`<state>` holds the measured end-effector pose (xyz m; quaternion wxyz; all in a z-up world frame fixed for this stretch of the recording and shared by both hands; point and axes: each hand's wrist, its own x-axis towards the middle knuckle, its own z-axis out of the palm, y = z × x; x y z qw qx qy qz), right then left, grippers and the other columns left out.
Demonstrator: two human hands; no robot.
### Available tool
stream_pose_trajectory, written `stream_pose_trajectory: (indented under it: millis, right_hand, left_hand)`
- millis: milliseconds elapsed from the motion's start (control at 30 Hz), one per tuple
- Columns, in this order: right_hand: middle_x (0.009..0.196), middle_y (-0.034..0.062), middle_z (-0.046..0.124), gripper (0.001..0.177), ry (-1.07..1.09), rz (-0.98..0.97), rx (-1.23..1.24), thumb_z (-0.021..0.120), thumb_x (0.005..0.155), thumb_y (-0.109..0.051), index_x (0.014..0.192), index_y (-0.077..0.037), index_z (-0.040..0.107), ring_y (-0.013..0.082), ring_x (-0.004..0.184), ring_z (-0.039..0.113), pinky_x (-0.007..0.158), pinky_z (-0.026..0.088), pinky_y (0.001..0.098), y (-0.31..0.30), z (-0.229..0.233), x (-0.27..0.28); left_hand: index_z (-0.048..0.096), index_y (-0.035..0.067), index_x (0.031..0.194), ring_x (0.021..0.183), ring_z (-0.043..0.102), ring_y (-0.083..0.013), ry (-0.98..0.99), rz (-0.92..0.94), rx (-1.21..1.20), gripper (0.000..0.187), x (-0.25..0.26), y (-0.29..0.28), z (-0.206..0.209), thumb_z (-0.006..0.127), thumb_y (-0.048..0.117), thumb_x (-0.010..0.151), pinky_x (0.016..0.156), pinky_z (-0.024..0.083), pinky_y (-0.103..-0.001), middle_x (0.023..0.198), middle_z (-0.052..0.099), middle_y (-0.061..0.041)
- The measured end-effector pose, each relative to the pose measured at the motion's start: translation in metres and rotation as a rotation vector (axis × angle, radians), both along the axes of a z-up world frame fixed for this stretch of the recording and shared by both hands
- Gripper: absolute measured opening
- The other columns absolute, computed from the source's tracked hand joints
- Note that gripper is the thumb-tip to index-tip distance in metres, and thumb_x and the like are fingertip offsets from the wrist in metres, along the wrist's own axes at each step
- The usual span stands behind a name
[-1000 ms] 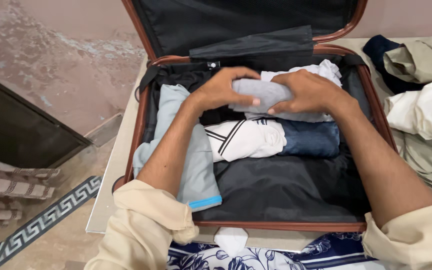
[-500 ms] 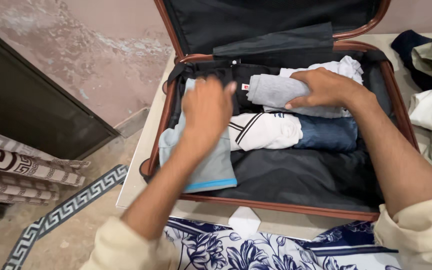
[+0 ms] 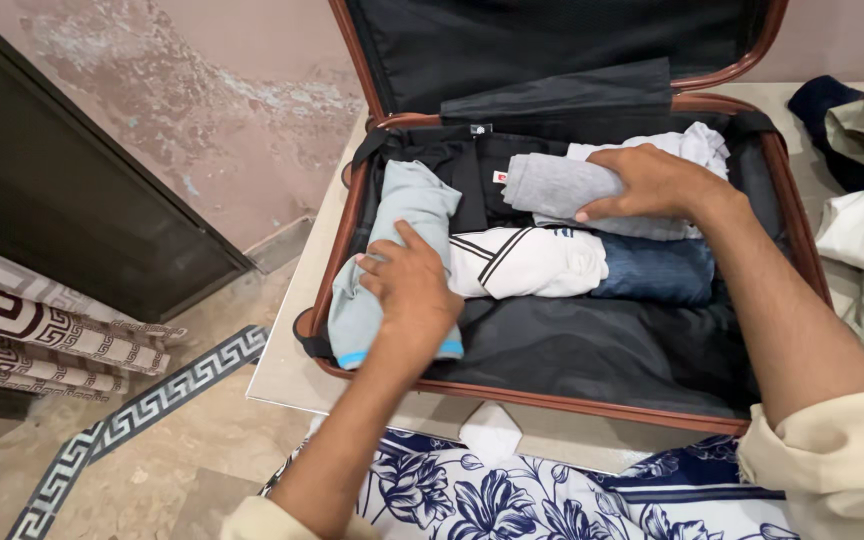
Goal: The person organizes and packs various articles of clothing into a suitcase by folding a grey hoodie and arranging other items within the luggage compartment.
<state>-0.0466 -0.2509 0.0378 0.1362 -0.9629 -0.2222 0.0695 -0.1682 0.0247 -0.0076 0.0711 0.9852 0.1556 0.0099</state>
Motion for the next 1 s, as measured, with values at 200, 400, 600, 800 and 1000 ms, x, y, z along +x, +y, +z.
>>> stream_pose_trajectory:
  millis: [200, 400, 600, 800, 1000]
  right_hand:
    - [0.118, 0.022, 0.074, 0.08, 0.008, 0.0, 0.004, 0.081, 0.069, -0.051, 0.134, -0.008, 0.065, 0.0387, 0.112, 0.07, 0.097, 0.054, 0.0473, -0.001, 0.0, 0.002]
    - [0.119, 0.0212, 0.073, 0.082, 0.028, -0.021, 0.007, 0.082, 0.068, -0.052, 0.135, -0.009, 0.065, 0.0381, 0.113, 0.069, 0.097, 0.054, 0.0477, -0.001, 0.0, 0.002]
    - [0.12, 0.0204, 0.073, 0.079, 0.055, -0.048, -0.003, 0.082, 0.069, -0.051, 0.135, -0.01, 0.065, 0.0381, 0.113, 0.069, 0.097, 0.054, 0.0482, -0.002, -0.002, 0.003]
    - [0.121, 0.02, 0.074, 0.071, 0.012, 0.056, 0.085, 0.076, 0.072, -0.04, 0.135, -0.008, 0.065, 0.0377, 0.113, 0.069, 0.098, 0.052, 0.0471, -0.007, -0.007, 0.009]
    - [0.121, 0.0206, 0.073, 0.077, 0.045, -0.041, 0.02, 0.082, 0.069, -0.048, 0.134, -0.009, 0.065, 0.0383, 0.115, 0.068, 0.098, 0.053, 0.0478, -0.001, 0.002, -0.001]
  left_hand:
    - [0.068, -0.005, 0.111, 0.102, 0.068, -0.0478, -0.196, -0.133, -0.279, 0.052, 0.004, 0.059, 0.016, 0.083, 0.025, 0.071, 0.089, 0.055, -0.049, 0.105, 0.069, -0.033]
    - [0.074, -0.004, 0.107, 0.085, 0.077, -0.0299, -0.286, -0.276, -0.604, 0.043, 0.016, 0.122, 0.053, 0.075, 0.019, 0.071, 0.079, 0.058, -0.039, 0.091, 0.077, -0.023]
    - [0.068, -0.004, 0.125, 0.098, 0.073, -0.0278, -0.537, -0.755, -0.7, 0.05, 0.003, 0.113, 0.083, 0.064, 0.005, 0.076, 0.089, 0.057, -0.037, 0.108, 0.078, -0.017]
    - [0.045, 0.011, 0.148, 0.14, 0.054, -0.0334, -0.246, -1.451, -0.326, 0.087, -0.045, 0.075, 0.041, 0.059, -0.012, 0.065, 0.116, 0.04, -0.046, 0.15, 0.055, -0.014]
    - [0.049, 0.021, 0.153, 0.145, 0.042, -0.0347, 0.063, -1.099, -0.369, 0.09, -0.078, 0.073, 0.047, 0.061, -0.013, 0.07, 0.117, 0.037, -0.042, 0.165, 0.036, -0.012]
